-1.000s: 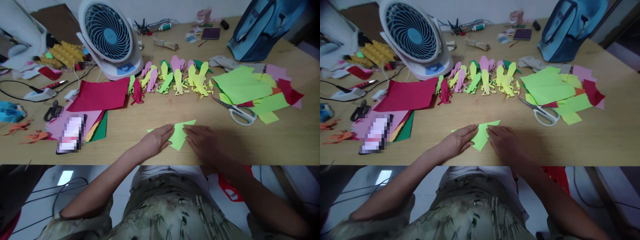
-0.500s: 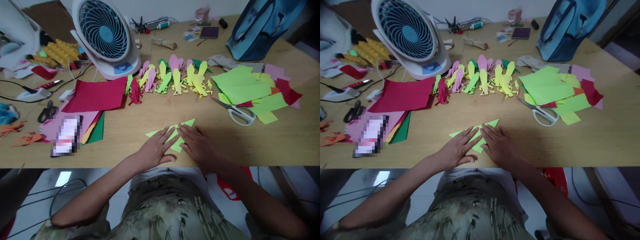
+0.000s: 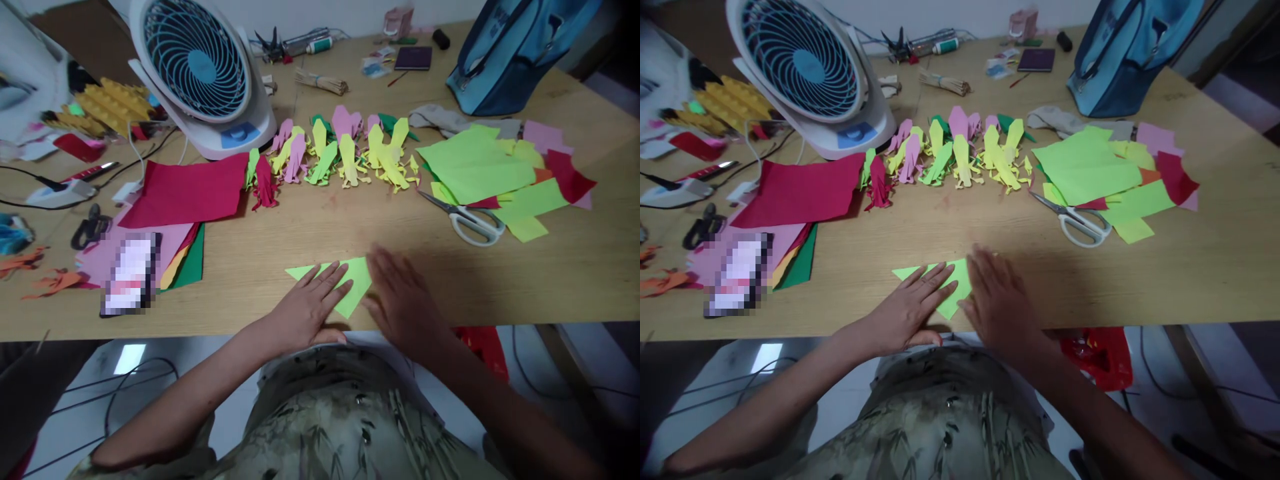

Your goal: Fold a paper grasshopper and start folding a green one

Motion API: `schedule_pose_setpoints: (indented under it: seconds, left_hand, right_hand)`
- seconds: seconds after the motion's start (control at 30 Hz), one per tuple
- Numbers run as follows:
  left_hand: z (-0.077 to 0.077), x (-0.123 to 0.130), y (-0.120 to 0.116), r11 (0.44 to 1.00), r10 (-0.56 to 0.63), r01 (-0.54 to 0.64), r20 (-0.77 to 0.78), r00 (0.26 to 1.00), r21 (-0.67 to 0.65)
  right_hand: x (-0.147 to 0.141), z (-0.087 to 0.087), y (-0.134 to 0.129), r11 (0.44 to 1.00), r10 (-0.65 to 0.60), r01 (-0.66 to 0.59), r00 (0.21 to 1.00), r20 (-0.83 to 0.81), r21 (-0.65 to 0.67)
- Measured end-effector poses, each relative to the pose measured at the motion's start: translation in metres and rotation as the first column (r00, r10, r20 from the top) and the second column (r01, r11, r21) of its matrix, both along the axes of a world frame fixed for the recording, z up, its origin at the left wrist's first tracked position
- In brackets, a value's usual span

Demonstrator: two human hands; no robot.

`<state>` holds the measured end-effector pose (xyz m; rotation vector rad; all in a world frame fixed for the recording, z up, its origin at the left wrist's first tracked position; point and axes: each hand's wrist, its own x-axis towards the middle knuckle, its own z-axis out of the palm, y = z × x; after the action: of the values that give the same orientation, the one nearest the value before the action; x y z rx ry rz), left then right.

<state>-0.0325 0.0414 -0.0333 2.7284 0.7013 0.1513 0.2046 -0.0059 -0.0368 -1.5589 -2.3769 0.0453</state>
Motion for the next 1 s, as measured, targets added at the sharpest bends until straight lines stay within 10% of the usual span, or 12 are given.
schedule_pose_setpoints:
  seconds: [0.13,0.67,1.0]
  left_hand:
    - [-0.007,0.007,-0.011,0.998,0.039,-0.041,0.057,0.998,0.041]
    - [-0.007,0.016,-0.011,0.999,0.037,-0.034,-0.078,0.996,0.039]
    - [-0.002,0.022,-0.017,0.999,0.041,-0.041,-0.113,0.993,-0.002]
  right_hand:
    - [-0.012,-0.007,-0.004,0.991,0.106,-0.106,0.994,-0.004,-0.079]
    - [0.017,-0.002,0.005,0.982,-0.149,0.142,0.988,-0.044,-0.127]
    - [0.021,-0.015,0.027,0.997,0.002,-0.01,0.994,-0.105,-0.071]
